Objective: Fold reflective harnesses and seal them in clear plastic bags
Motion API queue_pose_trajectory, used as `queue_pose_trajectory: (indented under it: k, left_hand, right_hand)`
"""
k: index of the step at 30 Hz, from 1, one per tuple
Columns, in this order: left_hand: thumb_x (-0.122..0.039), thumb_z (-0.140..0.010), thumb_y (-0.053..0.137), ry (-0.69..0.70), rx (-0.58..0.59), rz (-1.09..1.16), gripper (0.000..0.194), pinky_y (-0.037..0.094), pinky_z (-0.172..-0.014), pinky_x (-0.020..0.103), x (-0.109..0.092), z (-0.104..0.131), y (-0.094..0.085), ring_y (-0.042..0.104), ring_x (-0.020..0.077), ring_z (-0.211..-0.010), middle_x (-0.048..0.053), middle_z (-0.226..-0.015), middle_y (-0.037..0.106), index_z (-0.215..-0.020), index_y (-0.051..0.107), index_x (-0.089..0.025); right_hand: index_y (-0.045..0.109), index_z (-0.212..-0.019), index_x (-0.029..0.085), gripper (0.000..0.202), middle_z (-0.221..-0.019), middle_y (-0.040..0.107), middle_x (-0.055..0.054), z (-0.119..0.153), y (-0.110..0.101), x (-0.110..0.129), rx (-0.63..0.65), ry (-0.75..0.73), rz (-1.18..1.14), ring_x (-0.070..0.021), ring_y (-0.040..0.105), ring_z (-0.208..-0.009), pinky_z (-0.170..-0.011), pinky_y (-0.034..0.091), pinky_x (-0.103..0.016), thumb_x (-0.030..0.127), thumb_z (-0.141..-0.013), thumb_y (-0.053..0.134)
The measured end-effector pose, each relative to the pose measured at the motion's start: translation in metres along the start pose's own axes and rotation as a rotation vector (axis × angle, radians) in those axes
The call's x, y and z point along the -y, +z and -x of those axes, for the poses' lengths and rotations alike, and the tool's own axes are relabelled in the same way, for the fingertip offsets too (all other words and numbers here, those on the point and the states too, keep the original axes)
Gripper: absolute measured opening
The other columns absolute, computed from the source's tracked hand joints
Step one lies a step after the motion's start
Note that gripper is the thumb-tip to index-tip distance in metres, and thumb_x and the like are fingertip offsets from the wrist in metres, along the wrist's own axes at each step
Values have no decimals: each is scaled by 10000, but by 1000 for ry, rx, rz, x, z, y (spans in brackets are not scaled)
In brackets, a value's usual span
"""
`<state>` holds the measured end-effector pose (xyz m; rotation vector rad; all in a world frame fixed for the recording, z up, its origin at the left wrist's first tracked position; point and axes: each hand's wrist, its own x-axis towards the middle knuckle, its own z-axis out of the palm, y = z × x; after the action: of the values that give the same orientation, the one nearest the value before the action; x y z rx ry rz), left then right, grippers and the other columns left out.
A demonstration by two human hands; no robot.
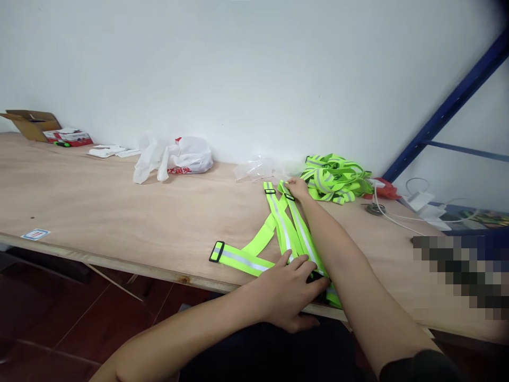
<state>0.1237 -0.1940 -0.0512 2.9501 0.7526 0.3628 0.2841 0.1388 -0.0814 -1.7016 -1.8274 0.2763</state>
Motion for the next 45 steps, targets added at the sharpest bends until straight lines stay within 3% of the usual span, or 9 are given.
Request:
queue_pose_trajectory:
  k: [7,13,20,24,28,31,34,41,45]
  left_hand:
    - [-524,-882,614,23,8,15,676,325,-1134,538,5,8,-5,523,325,-1226,173,-1348,518,-1423,453,-153]
    - [-546,-911,568,-6,2,-21,671,314,-1143,514,2,11,-9,449,333,-1323,153,-1421,500,-1455,417,-183]
    - [-641,-950,447,-129,44,-1,751,259,-1164,578,-3,7,-1,294,387,-1458,141,-1577,364,-1552,282,-223]
    - [-503,-1042,295,-196,24,-38,559,278,-1160,562,-6,3,4,339,348,-1448,105,-1560,412,-1537,332,-246]
    - [-419,-1057,293,-222,-43,-79,499,298,-1162,529,-8,3,9,369,309,-1439,90,-1532,459,-1524,370,-258]
    - [-430,-1058,284,-261,-69,-93,499,311,-1157,529,-8,3,12,373,307,-1440,89,-1532,463,-1514,393,-258]
    - [-440,-1059,269,-267,-67,-101,505,323,-1154,523,-8,3,14,376,307,-1440,82,-1549,442,-1516,392,-263]
    - [-426,-1059,284,-276,-101,-125,484,321,-1157,532,-3,0,21,407,292,-1421,57,-1527,474,-1514,382,-293]
    - [-423,-1049,314,-278,-134,-167,487,356,-1126,559,-1,-3,29,445,325,-1387,91,-1507,494,-1499,418,-270]
  right_hand:
    - [698,-986,167,226,-996,733,-74,8,0,-1,82,-9,148,-202,625,-849,-751,461,-284,303,-836,598]
    - [576,-1254,171,380,-1336,576,-160,27,-15,16,87,-147,302,-279,531,-1179,-922,439,-346,241,-881,580]
    - [633,-1239,172,345,-1320,635,-138,52,-92,39,221,-276,333,-295,584,-1161,-939,452,-359,338,-947,550]
    - [692,-1130,234,340,-1171,722,-61,112,-157,39,333,-419,219,-240,658,-1021,-856,485,-302,469,-960,516]
    - [692,-1122,258,387,-1134,736,-74,221,-189,28,381,-420,173,-267,680,-970,-815,508,-338,542,-937,506]
    - [676,-1188,281,455,-1139,731,-97,290,-191,14,406,-399,237,-305,683,-979,-801,522,-372,569,-837,648]
    - [635,-1269,336,466,-1146,732,-74,327,-190,0,348,-444,247,-307,682,-1017,-811,534,-393,448,-821,694]
    - [649,-1278,327,526,-1071,758,-74,356,-179,-22,147,-473,404,-277,707,-913,-773,562,-408,122,-816,505]
    - [637,-1316,349,605,-1213,723,-62,360,-165,-38,69,-491,451,-286,675,-1083,-905,558,-458,65,-799,503]
